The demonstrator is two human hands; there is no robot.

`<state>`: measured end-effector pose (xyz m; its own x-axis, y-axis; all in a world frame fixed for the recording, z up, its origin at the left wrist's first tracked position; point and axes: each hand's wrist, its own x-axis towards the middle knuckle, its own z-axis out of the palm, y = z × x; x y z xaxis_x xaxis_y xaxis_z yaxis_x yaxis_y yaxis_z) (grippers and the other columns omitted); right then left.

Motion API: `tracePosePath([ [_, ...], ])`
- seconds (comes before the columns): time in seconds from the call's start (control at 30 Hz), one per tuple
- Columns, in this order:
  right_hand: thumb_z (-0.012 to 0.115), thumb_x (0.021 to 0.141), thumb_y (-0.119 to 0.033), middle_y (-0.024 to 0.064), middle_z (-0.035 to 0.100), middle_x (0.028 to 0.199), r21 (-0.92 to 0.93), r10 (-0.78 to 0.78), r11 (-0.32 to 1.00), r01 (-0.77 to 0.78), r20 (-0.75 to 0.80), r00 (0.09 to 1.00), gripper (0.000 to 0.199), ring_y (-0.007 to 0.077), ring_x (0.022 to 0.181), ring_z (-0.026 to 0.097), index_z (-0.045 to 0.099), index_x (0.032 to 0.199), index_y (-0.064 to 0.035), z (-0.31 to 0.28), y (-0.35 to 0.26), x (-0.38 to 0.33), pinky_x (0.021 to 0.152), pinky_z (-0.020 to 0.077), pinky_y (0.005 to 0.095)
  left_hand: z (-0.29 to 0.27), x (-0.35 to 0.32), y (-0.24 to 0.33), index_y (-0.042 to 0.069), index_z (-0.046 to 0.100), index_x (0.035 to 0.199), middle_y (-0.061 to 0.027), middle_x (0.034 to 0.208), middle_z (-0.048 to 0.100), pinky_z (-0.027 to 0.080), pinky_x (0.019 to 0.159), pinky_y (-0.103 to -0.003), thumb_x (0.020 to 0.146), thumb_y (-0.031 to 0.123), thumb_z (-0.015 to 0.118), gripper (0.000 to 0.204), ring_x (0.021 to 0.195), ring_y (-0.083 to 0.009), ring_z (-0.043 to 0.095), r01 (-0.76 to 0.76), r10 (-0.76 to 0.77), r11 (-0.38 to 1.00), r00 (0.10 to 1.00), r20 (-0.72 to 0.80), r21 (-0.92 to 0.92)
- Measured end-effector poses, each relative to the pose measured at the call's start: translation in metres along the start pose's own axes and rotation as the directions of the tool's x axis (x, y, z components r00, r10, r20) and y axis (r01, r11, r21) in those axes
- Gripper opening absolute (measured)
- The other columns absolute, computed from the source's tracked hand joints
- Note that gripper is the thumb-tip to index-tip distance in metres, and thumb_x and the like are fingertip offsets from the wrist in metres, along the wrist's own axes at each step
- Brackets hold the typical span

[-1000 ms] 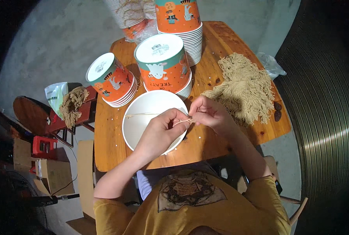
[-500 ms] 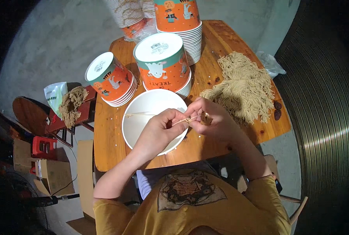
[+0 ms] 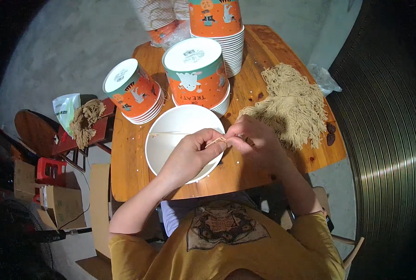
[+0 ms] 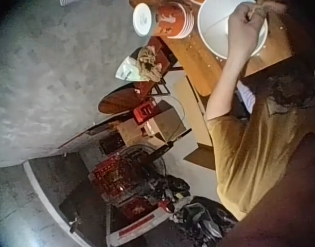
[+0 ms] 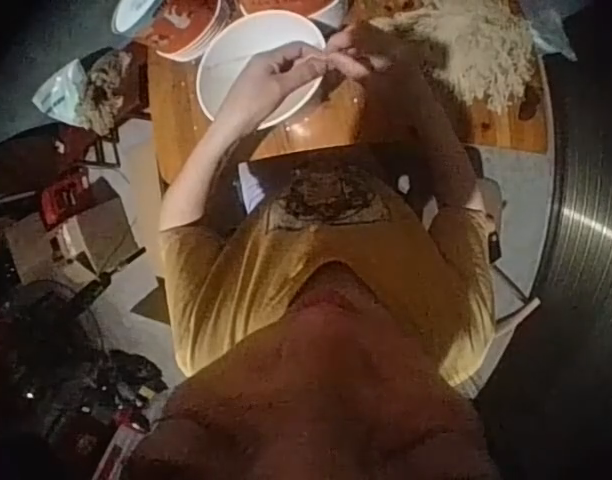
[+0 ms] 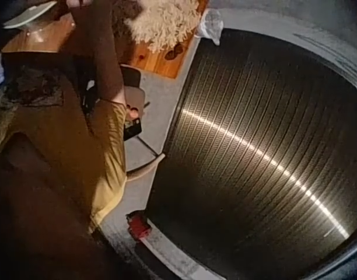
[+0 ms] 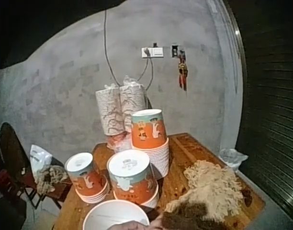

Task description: Tying a knot in a string while preparing printed paper buckets for packaging at a workbench.

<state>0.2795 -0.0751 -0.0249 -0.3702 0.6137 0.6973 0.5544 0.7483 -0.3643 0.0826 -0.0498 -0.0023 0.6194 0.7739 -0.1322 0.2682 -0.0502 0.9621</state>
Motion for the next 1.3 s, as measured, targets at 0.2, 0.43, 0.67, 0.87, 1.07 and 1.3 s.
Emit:
tracePosePath([
  [0.2, 0.047, 0.092, -0.011, 0.0073, 0.054, 0.078, 0.406, 0.495, 0.752, -0.52, 0.175, 0.851, 0.01, 0.0184, 0.072, 0.057, 0.052, 0.089, -0.0033, -0.002, -0.015, 0.0, 0.067, 0.047, 0.0325, 0.002, 0.001, 0.0, 0.001, 0.062, 0.092, 0.0043, 0.072, 0.052, 0.038, 0.06, -0.021, 0.093, 0.024, 0.059, 0.023, 0.067, -0.0039, 0.043, -0.034, 0.034, 0.999, 0.999, -0.002, 0.018],
  [0.43, 0.041, 0.093, -0.006, 0.0083, 0.053, 0.076, 0.436, 0.357, 0.814, -0.384, 0.146, 0.923, 0.004, 0.0205, 0.07, 0.058, 0.043, 0.093, -0.0029, 0.006, -0.006, -0.005, 0.066, 0.0484, 0.0335, 0.001, 0.0, 0.004, 0.003, 0.062, 0.091, 0.0069, 0.07, 0.048, 0.036, 0.06, -0.02, 0.093, 0.024, 0.059, 0.021, 0.066, -0.0026, 0.04, 0.039, -0.038, 0.997, 0.999, 0.015, -0.061],
  [0.67, 0.04, 0.094, -0.006, 0.0075, 0.05, 0.078, 0.417, 0.331, 0.836, -0.358, 0.137, 0.933, 0.004, 0.0192, 0.071, 0.056, 0.041, 0.093, -0.0028, 0.007, -0.005, -0.005, 0.065, 0.0479, 0.0331, -0.001, 0.0, 0.001, 0.002, 0.066, 0.095, 0.0067, 0.073, 0.055, 0.04, 0.064, -0.019, 0.091, 0.023, 0.061, 0.021, 0.068, -0.0018, 0.046, 0.066, -0.062, 0.991, 0.997, 0.04, -0.113],
  [0.87, 0.039, 0.094, -0.004, 0.007, 0.049, 0.078, 0.415, 0.342, 0.83, -0.374, 0.153, 0.927, 0.003, 0.018, 0.069, 0.055, 0.041, 0.094, -0.0021, 0.009, -0.004, -0.005, 0.064, 0.0471, 0.0321, -0.003, 0.0, 0.004, 0.0, 0.067, 0.101, -0.0029, 0.096, 0.068, 0.046, 0.083, -0.022, 0.09, 0.017, 0.062, 0.021, 0.089, -0.0071, 0.059, 0.12, -0.111, 0.984, 0.991, 0.078, -0.13],
  [1.07, 0.043, 0.093, -0.006, 0.0073, 0.052, 0.078, 0.457, 0.312, 0.821, -0.342, 0.141, 0.939, 0.005, 0.0174, 0.069, 0.057, 0.046, 0.094, -0.0024, 0.006, -0.004, -0.003, 0.063, 0.0476, 0.0312, -0.002, -0.002, 0.005, 0.002, 0.068, 0.098, 0.0027, 0.085, 0.066, 0.044, 0.074, -0.02, 0.091, 0.021, 0.062, 0.022, 0.078, -0.0023, 0.055, 0.086, -0.081, 0.983, 0.996, 0.038, -0.16],
  [1.3, 0.045, 0.093, -0.009, 0.0079, 0.053, 0.076, 0.474, 0.41, 0.764, -0.437, 0.166, 0.897, 0.007, 0.0182, 0.068, 0.058, 0.048, 0.091, -0.0032, 0.007, -0.005, -0.004, 0.063, 0.0484, 0.0323, -0.001, -0.003, 0.007, 0.002, 0.067, 0.097, 0.0022, 0.085, 0.065, 0.044, 0.075, -0.02, 0.093, 0.024, 0.059, 0.024, 0.08, -0.0025, 0.054, 0.07, -0.066, 0.993, 0.997, 0.04, -0.099],
])
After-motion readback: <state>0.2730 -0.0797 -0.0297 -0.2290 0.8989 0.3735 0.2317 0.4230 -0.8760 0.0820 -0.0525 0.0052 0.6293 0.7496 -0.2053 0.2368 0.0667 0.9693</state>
